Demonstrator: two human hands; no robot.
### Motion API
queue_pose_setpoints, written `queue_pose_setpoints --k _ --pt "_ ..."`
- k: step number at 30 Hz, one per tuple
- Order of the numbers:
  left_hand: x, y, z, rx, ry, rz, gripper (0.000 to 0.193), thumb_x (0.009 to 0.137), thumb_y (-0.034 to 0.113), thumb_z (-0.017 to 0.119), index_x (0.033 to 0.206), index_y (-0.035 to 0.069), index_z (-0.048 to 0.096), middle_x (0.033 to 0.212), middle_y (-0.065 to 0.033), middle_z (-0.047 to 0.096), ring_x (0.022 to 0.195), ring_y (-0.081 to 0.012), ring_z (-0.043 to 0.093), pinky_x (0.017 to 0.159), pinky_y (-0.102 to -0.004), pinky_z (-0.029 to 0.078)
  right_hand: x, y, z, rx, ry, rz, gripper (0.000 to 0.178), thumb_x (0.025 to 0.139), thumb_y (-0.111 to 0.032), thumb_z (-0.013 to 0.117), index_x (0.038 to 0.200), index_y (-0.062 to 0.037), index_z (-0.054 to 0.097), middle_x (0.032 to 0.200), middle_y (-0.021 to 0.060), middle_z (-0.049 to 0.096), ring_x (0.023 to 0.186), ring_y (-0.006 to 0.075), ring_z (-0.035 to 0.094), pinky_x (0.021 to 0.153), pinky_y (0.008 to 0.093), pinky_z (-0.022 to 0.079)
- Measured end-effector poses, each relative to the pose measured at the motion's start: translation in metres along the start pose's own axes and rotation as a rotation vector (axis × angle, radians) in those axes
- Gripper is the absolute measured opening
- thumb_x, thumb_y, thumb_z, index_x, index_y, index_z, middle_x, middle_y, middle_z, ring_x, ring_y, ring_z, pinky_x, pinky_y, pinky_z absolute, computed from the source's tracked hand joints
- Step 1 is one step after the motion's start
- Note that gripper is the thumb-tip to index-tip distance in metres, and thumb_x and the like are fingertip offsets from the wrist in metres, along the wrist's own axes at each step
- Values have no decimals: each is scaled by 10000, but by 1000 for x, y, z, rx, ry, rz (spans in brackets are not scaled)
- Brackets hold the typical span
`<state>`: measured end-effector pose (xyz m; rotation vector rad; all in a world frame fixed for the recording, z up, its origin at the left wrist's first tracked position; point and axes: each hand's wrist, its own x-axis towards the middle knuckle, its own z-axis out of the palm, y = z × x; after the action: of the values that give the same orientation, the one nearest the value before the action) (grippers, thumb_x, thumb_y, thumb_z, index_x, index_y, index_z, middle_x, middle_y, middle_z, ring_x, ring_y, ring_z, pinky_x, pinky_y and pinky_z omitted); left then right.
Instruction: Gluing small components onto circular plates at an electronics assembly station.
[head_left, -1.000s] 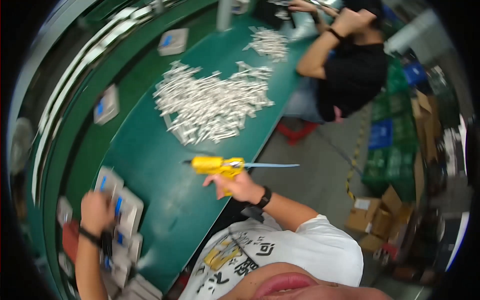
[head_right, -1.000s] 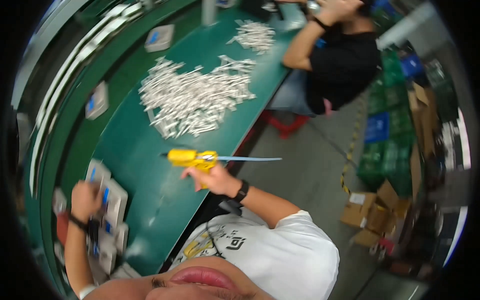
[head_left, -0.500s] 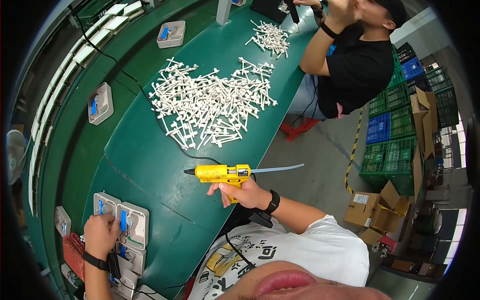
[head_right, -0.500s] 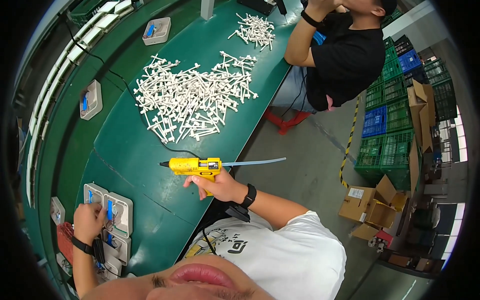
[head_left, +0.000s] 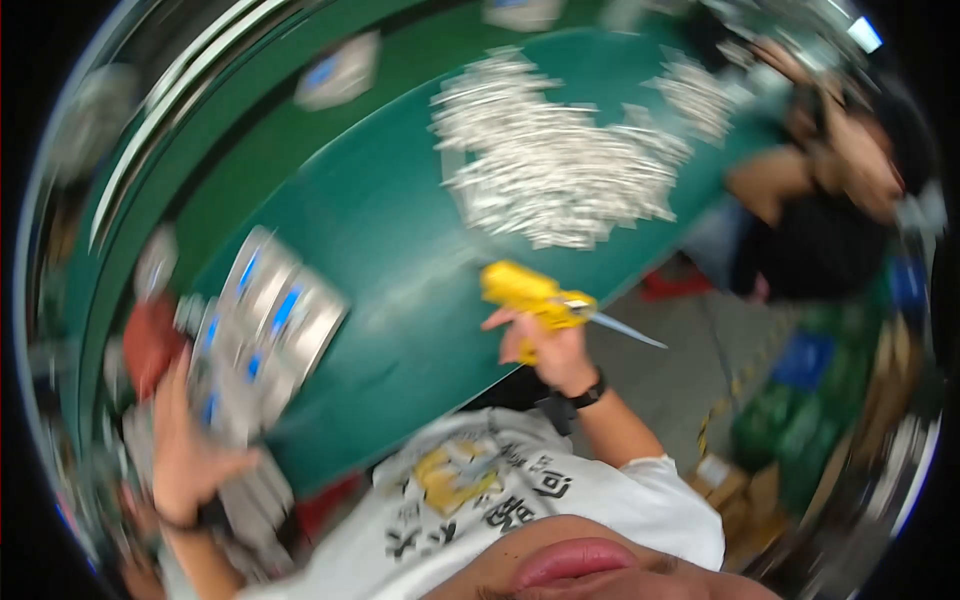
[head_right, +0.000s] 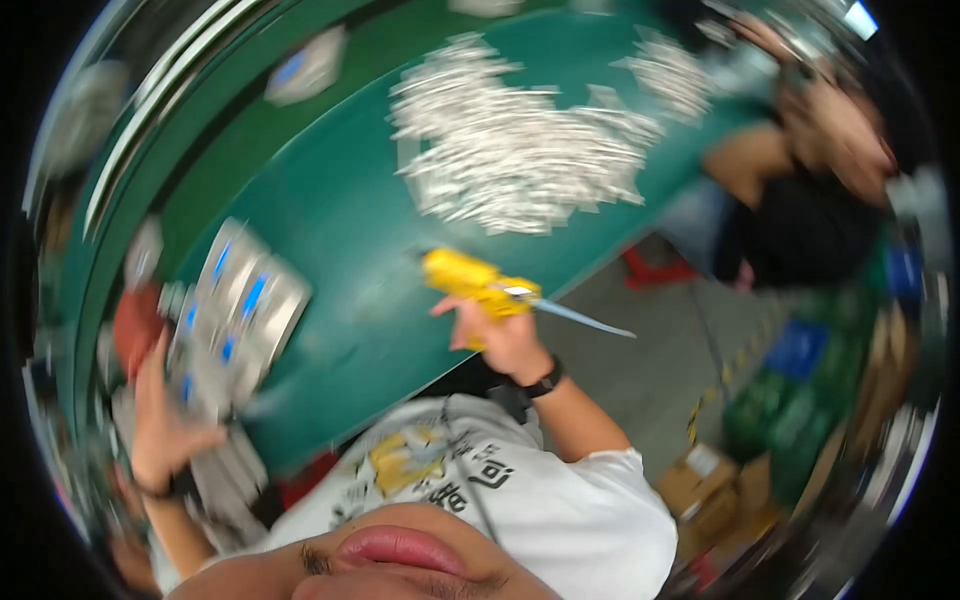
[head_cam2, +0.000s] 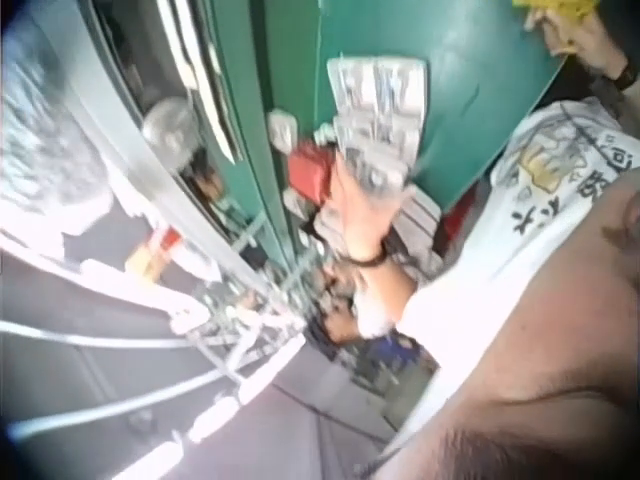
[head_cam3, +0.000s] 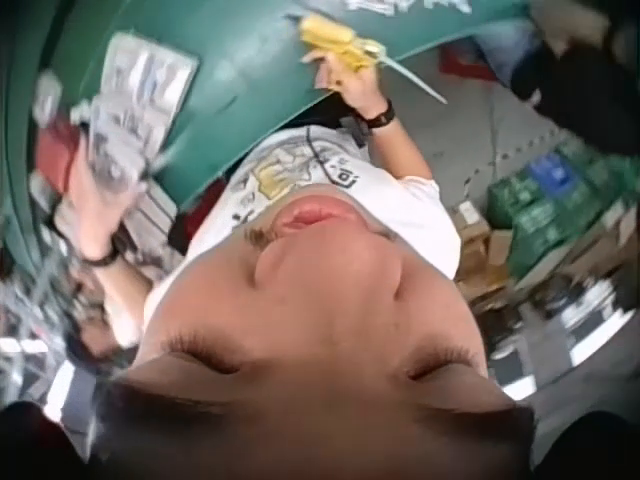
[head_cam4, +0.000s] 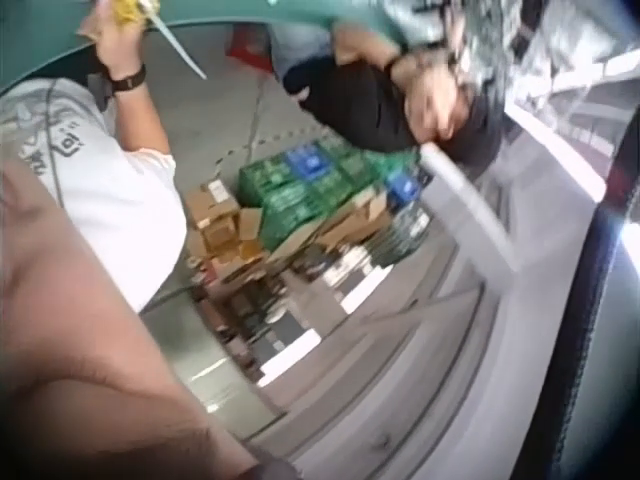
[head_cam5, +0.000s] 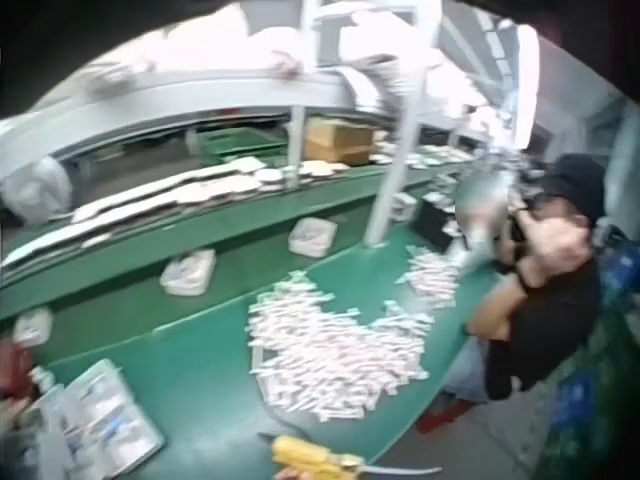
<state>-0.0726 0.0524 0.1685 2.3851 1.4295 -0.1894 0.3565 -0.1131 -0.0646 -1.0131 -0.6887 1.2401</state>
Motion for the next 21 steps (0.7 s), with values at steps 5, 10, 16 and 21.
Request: queue_pose_setpoints --k 5,10,16,21 --pt "-19 -21 36 125 55 -32 1207 572 241 970 1609 45 385 1496 -235 533 1394 -431 498 1193 -494 393 -6 -6 -9 -46 10 -102 261 1140 -224 490 1203 5 599 1143 260 705 601 156 574 572 348 554" --pt "-20 -31 25 -20 79 34 1085 641 272 952 1572 38 446 1382 -213 605 1280 -395 600 1103 -461 488 1 -1 -12 -17 -57 -117 250 1145 -214 466 1187 -2 591 1162 263 684 604 148 538 588 346 547" --pt "29 -8 1 -87 366 224 994 732 389 906 1552 27 476 1347 -209 621 1229 -408 619 1059 -476 520 3 3 -10 -48 -32 -123 256 1148 -219 457 1193 -5 590 1155 254 687 607 143 538 603 344 547" --pt "90 -6 40 57 460 305 1022 737 466 887 1573 55 468 1323 -207 622 1233 -401 614 1035 -472 532 1 2 -3 -87 -9 -128 259 1147 -231 474 1194 -7 596 1151 242 699 615 137 553 605 342 554"
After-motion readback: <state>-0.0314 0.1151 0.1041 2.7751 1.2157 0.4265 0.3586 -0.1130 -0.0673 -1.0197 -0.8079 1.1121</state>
